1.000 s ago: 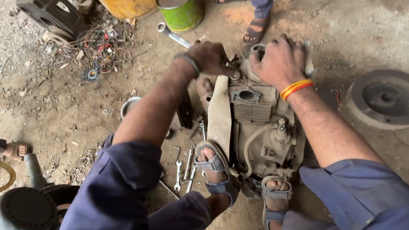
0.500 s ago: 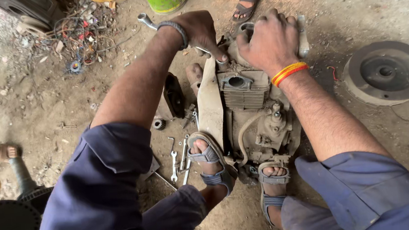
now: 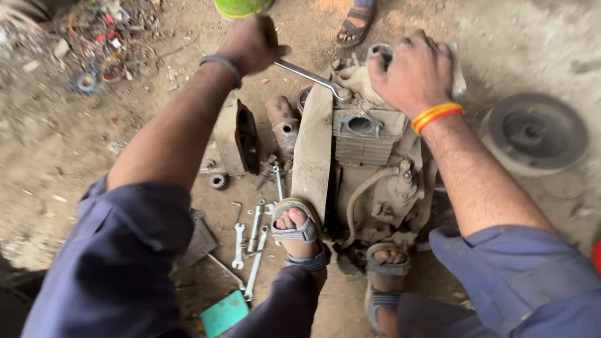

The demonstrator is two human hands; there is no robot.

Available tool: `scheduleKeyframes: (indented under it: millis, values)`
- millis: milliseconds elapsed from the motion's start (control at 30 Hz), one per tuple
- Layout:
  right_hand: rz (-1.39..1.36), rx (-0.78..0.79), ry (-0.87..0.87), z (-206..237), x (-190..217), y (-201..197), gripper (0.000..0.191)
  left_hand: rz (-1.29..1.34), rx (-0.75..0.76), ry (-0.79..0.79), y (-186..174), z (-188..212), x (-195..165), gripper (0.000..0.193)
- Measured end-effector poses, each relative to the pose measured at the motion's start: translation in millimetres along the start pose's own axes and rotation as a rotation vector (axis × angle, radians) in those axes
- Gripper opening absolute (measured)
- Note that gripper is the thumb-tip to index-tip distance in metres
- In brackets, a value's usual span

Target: The person sits on the workshop floor repairing a small engine, using wrenches to loosen and remove bolts from the engine casing and cylinder head. They reposition the engine, handle removed parts and fasteners, and continue loosening components with the wrenches by hand.

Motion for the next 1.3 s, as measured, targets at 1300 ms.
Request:
scheduleKeyframes:
  millis: [1300]
  values:
    - [0.148,0.148,0.009,6,9,-18,0.091,2.577,0.097,0.087,11,7,16,0.050]
Point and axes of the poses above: each hand's wrist, its own z-axis away from the middle knuckle, its own y-axis out of the palm, x = y × z, the point moved 10 cm from there along -z, towards the middle knuckle, and after that the axes turned 10 degrees about z, right-handed, at the moved point
